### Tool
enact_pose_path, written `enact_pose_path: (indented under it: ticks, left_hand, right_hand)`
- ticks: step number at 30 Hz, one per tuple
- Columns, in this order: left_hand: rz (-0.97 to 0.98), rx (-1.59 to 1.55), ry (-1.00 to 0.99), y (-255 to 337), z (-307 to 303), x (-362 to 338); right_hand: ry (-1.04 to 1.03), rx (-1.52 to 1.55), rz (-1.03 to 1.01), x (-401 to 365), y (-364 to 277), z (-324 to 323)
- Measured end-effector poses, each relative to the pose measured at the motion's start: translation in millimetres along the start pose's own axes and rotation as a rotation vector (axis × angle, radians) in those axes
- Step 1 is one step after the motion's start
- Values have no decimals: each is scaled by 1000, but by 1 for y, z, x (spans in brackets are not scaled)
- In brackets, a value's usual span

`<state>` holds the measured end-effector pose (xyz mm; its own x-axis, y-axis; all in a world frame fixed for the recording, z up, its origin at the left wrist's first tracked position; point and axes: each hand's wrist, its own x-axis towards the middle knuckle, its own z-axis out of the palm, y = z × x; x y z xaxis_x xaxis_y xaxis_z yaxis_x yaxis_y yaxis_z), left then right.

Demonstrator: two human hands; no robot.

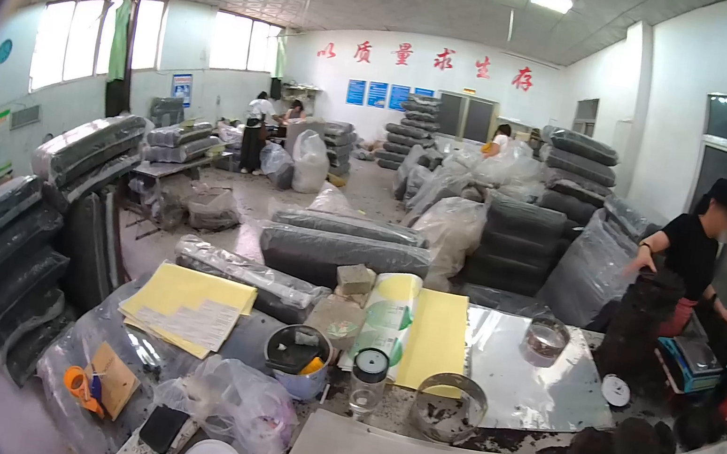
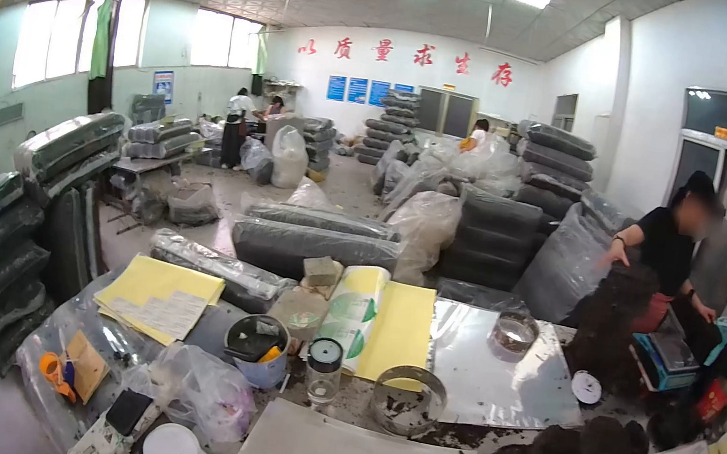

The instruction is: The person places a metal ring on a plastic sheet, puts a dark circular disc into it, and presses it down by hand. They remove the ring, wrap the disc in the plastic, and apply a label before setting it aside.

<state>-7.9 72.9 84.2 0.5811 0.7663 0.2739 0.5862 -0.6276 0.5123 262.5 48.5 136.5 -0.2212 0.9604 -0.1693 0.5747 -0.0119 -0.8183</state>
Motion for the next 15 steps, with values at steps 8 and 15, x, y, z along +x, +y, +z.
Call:
enact_pose_path:
  ticks: [8, 15]
  left_hand:
    - [-1025, -420, -13, -49, -54, -79]
    - [-1099, -590, 939, -123, -213, -203]
  right_hand:
    - [466, -869, -201, 241, 63, 12]
    - [658, -145, -355, 194, 73, -18]
